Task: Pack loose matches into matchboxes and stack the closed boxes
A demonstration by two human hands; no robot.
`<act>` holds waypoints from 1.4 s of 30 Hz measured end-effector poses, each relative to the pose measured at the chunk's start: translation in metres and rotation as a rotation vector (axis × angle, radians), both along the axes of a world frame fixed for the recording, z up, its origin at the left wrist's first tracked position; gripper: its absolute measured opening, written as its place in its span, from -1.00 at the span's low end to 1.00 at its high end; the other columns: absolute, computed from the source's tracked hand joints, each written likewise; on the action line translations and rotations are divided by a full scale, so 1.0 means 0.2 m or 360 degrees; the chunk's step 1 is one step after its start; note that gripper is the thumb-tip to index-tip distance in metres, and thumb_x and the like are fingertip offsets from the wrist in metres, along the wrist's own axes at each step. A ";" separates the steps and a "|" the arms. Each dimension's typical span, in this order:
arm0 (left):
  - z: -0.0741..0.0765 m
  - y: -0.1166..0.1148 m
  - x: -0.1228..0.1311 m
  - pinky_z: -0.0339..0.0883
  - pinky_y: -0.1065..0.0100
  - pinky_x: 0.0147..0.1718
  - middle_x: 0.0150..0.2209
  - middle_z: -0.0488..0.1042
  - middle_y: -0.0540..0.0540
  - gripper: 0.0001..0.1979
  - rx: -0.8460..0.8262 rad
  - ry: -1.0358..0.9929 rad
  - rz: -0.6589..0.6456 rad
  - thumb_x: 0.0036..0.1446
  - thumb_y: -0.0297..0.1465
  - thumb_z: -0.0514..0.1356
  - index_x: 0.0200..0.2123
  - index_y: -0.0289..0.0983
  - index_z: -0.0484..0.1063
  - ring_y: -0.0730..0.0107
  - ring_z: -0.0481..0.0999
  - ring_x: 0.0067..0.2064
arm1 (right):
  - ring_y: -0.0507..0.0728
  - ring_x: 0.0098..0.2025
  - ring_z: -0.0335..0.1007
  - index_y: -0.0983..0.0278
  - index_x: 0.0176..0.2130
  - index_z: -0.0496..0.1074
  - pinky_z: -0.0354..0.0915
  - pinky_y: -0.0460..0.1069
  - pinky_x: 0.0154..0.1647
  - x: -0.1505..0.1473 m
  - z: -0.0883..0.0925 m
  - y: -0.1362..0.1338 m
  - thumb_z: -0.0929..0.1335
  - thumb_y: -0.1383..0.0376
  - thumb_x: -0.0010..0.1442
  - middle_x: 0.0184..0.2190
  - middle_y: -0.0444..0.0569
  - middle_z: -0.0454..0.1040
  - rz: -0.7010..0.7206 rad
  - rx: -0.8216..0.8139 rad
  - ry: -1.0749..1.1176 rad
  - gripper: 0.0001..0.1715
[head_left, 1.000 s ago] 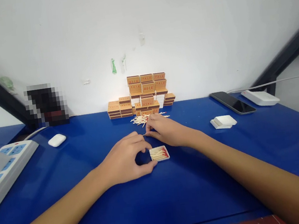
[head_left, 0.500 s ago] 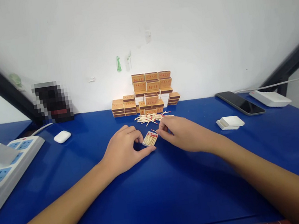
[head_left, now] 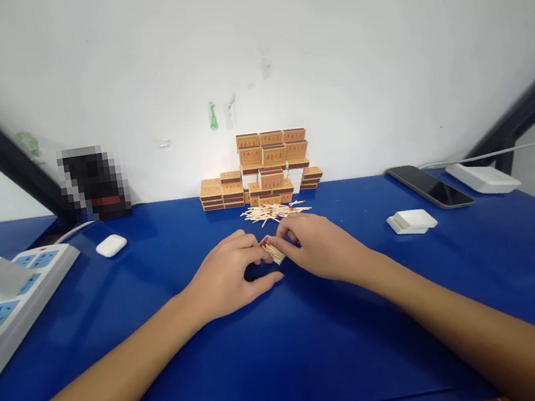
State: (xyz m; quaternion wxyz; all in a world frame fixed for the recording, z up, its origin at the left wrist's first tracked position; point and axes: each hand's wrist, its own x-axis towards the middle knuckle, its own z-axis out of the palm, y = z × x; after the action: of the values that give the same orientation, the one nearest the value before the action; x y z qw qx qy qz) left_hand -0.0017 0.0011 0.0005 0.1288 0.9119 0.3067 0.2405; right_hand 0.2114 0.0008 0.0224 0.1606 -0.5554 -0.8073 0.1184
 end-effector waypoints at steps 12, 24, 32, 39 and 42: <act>0.01 0.01 -0.01 0.37 0.16 -0.17 -0.27 0.47 -0.10 -0.73 0.0167 -0.0042 0.0248 0.29 -0.12 0.31 -0.20 -0.20 0.65 0.21 0.40 -0.19 | 0.10 -0.39 0.32 0.23 -0.44 0.38 0.08 0.02 -0.37 0.06 0.02 0.00 0.26 0.11 0.48 -0.42 -0.04 0.49 0.0181 -0.0081 -0.0061 -0.52; -0.01 0.01 -0.01 0.40 0.08 -0.09 -0.19 0.50 -0.12 -0.64 0.0080 0.0014 0.0288 0.20 -0.07 0.39 -0.12 -0.22 0.62 0.15 0.42 -0.14 | 0.13 -0.18 0.31 0.22 -0.08 0.54 0.24 0.00 -0.17 0.09 -0.02 0.02 0.29 0.41 0.41 -0.16 0.01 0.36 0.0586 0.0160 0.0135 -0.76; -0.01 0.00 0.00 0.39 0.07 -0.08 -0.18 0.51 -0.11 -0.70 0.0039 -0.0005 0.0255 0.20 -0.12 0.38 -0.15 -0.22 0.60 0.16 0.44 -0.13 | 0.14 -0.18 0.30 0.27 -0.20 0.52 0.24 0.02 -0.16 0.06 -0.01 0.01 0.35 0.38 0.40 -0.20 0.01 0.33 0.0558 0.0125 0.0075 -0.86; -0.02 0.01 0.00 0.39 0.09 -0.05 -0.17 0.52 -0.10 -0.75 0.0049 -0.0017 0.0215 0.23 -0.18 0.36 -0.15 -0.21 0.59 0.17 0.45 -0.12 | 0.12 -0.17 0.33 0.27 -0.19 0.57 0.27 0.02 -0.12 0.07 0.02 0.00 0.36 0.44 0.39 -0.20 -0.01 0.36 0.0681 -0.0053 0.0099 -0.84; -0.02 0.01 0.00 0.40 0.10 -0.05 -0.18 0.51 -0.10 -0.77 0.0041 -0.0029 0.0175 0.23 -0.21 0.36 -0.14 -0.22 0.58 0.17 0.45 -0.12 | 0.13 -0.16 0.35 0.28 -0.19 0.56 0.29 0.03 -0.09 0.06 0.02 0.00 0.37 0.43 0.39 -0.18 0.00 0.37 0.0683 -0.0086 0.0049 -0.86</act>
State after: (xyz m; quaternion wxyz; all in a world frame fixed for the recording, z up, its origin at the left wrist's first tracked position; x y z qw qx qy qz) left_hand -0.0013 0.0039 -0.0032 0.1065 0.8930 0.3521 0.2593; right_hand 0.2240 0.0015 0.0266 0.1293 -0.3730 -0.9010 0.1799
